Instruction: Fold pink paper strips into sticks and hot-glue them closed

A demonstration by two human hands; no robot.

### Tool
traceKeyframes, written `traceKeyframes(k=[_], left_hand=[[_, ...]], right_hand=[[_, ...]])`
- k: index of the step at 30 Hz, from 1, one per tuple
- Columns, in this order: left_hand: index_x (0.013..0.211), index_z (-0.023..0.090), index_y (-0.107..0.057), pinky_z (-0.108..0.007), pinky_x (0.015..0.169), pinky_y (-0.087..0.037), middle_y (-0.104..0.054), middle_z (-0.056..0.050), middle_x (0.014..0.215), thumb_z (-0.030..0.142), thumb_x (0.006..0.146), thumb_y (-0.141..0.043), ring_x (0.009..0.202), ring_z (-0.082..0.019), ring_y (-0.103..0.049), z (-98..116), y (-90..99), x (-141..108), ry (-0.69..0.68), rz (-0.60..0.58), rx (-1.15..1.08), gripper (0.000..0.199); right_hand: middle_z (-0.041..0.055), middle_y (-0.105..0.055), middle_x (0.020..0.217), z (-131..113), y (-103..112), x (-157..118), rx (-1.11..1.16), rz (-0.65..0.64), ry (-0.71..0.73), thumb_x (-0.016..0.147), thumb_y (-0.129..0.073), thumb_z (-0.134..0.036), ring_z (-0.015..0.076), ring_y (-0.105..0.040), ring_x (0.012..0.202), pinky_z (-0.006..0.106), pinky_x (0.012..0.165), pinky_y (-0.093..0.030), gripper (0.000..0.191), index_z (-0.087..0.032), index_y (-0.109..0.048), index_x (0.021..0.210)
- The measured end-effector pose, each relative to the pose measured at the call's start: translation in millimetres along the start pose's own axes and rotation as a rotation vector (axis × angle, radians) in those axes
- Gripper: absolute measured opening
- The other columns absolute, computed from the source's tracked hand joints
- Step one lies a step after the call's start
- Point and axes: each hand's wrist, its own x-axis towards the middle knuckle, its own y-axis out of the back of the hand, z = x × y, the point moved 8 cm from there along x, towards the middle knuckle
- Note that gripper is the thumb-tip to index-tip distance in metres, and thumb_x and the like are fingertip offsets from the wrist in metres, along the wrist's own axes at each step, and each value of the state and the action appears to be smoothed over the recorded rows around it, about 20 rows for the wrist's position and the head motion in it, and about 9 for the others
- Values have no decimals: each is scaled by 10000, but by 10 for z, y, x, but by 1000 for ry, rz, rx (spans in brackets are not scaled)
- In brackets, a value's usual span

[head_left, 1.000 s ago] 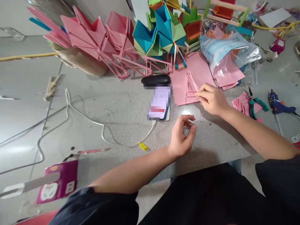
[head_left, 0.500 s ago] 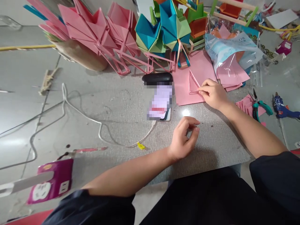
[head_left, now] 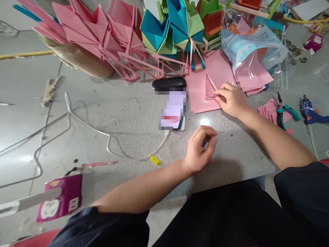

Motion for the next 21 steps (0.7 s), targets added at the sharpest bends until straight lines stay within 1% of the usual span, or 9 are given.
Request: traceKeyframes(k=[2,4,8,13,17,21], left_hand=[[1107,237,-694,-318,744,-655,-772,-49,1038,58,1035,-646,896,-176,-764,-5,3,-2,3,3,0,199],[1103,236,-697,-312,736,-651,-773,-48,1035,58,1034,-643,885,-171,-761,-8,8,-4,0,7,2,198],[1101,237,-709,-327,732,-654,-783,-51,1025,70,1033,-649,876,-183,-761,-14,8,-6,-9,7,10,190],[1094,236,-714,-332,733,-654,-786,-50,1015,86,1035,-659,866,-185,-759,-19,1,0,-11,1,4,171],[1087,234,-708,-319,730,-649,-779,-46,1008,86,1042,-654,858,-175,-754,-14,5,2,-13,1,-7,164],[1084,236,-706,-325,728,-648,-780,-49,1002,84,1047,-649,861,-179,-759,-20,4,0,0,-7,-7,167]], right_hand=[[100,-753,1160,-4,8,2,-34,-3,3,1039,-697,-261,263,-647,938,413,816,-463,228,-243,-866,1191],[96,-751,1163,-7,12,6,-71,-14,8,1038,-705,-270,249,-626,890,412,801,-452,223,-249,-868,1190],[94,-748,1108,-33,20,16,-105,-28,38,1083,-636,-261,230,-583,830,424,792,-417,232,-240,-866,1067],[80,-748,1067,-36,25,25,-112,-36,28,1089,-636,-258,214,-552,799,416,776,-376,245,-237,-861,996],[82,-741,1035,-36,47,27,-124,-10,41,1089,-619,-269,212,-537,790,415,778,-380,277,-229,-867,971],[96,-739,1034,-30,74,19,-92,45,53,1080,-573,-256,226,-545,796,426,775,-396,304,-223,-864,1000]])
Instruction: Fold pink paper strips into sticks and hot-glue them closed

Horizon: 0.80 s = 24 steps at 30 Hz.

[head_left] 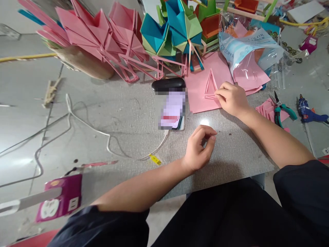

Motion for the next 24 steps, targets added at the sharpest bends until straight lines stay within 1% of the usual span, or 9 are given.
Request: traceKeyframes(k=[5,14,20,24], left_hand=[[1079,239,-705,-325,728,-646,-782,-45,999,94,1053,-643,866,-179,-763,-5,-7,0,8,-9,3,160],[1066,239,-708,-322,718,-645,-779,-47,992,95,1049,-644,855,-177,-755,-15,-10,3,22,-11,-7,159],[1066,243,-705,-310,726,-635,-773,-36,987,90,1052,-647,851,-169,-751,-14,-9,2,20,-7,-15,165],[1066,240,-708,-310,730,-633,-773,-39,991,90,1053,-648,855,-171,-751,-23,-7,-1,27,-5,-22,162]], right_hand=[[89,-744,1041,49,10,-15,40,57,-35,1078,-557,-258,228,-574,817,409,757,-400,313,-231,-861,1012],[87,-784,1042,45,-52,-32,75,14,-59,1092,-630,-267,220,-614,833,388,740,-392,274,-221,-892,1027],[79,-782,1039,42,-58,-32,88,-16,-74,1107,-662,-292,217,-611,839,380,738,-385,249,-229,-878,1000],[80,-793,1057,73,-66,-30,102,-25,-96,1091,-661,-254,221,-641,864,376,749,-400,233,-225,-882,1019]])
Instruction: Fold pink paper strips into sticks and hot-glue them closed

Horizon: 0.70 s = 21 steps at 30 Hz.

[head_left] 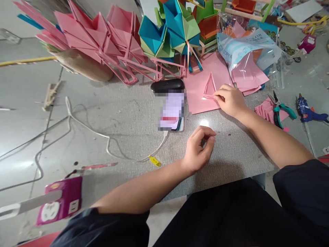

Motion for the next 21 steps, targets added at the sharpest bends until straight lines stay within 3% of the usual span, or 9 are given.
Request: traceKeyframes(k=[8,21], left_hand=[[1062,231,-703,-293,722,-632,-761,-40,990,74,1052,-640,853,-160,-744,7,-5,-4,14,-7,2,169],[1057,228,-705,-297,725,-631,-763,-44,989,84,1053,-635,859,-159,-740,-4,-7,-4,17,-3,4,160]], right_hand=[[96,-809,1105,26,-3,10,-20,-12,-38,1060,-610,-175,246,-686,931,372,756,-415,271,-203,-880,1081],[112,-791,1153,42,47,9,-98,-10,-74,1041,-554,-187,265,-660,942,392,741,-371,291,-201,-842,1081]])
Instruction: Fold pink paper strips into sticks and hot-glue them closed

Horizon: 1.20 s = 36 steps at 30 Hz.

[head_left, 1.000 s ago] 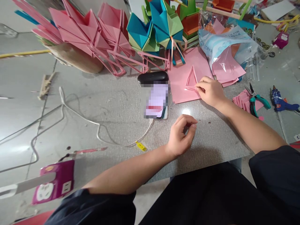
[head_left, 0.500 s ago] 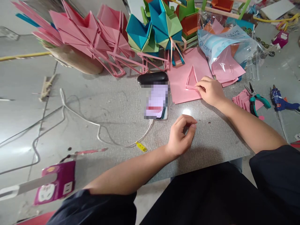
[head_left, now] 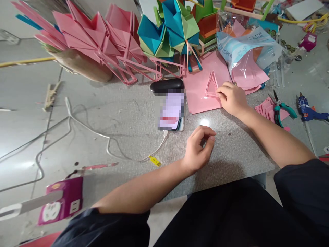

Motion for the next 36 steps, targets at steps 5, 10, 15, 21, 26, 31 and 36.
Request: traceKeyframes(k=[5,10,15,21,26,31,36], left_hand=[[1058,229,-708,-305,727,-633,-768,-48,990,95,1057,-634,860,-164,-740,-2,1,-1,5,-5,1,152],[1057,231,-707,-307,719,-631,-767,-47,984,94,1056,-631,854,-166,-742,-10,-2,3,8,-8,-4,157],[1056,233,-707,-300,713,-622,-758,-42,981,87,1055,-632,847,-161,-734,-13,3,3,12,-6,-7,163],[1062,236,-704,-297,716,-620,-757,-37,991,83,1055,-636,848,-158,-733,-13,-2,-6,16,-7,-10,167],[1057,234,-707,-309,720,-626,-761,-40,987,84,1054,-636,847,-164,-736,-32,-7,-11,25,-10,-17,166],[1052,235,-712,-312,697,-615,-765,-43,980,109,1058,-639,833,-168,-730,-39,-8,-6,43,-16,-15,146],[1045,242,-716,-323,692,-618,-772,-47,983,125,1061,-641,826,-173,-733,-36,-7,1,51,-28,-19,140]], right_hand=[[95,-773,1136,15,0,5,-29,-18,20,1057,-542,-192,246,-636,908,390,742,-373,304,-211,-844,1087],[74,-764,1127,44,-14,8,-33,-21,15,1071,-550,-176,231,-635,906,376,751,-391,296,-220,-842,1082],[83,-765,1118,30,-23,1,-14,-22,12,1073,-569,-180,240,-640,907,382,748,-399,288,-216,-855,1092],[84,-784,1109,45,-16,-8,16,-11,11,1053,-575,-180,253,-662,928,386,751,-396,292,-226,-862,1075],[108,-803,1142,38,-2,-15,36,8,22,1069,-505,-186,277,-691,959,404,792,-429,345,-216,-841,1142],[122,-811,1158,30,255,28,58,58,5,1088,-478,-184,274,-706,984,407,828,-457,336,-213,-809,1138],[72,-798,993,62,439,-2,-94,-157,38,972,-809,-353,252,-655,865,399,786,-437,116,-237,-804,979]])
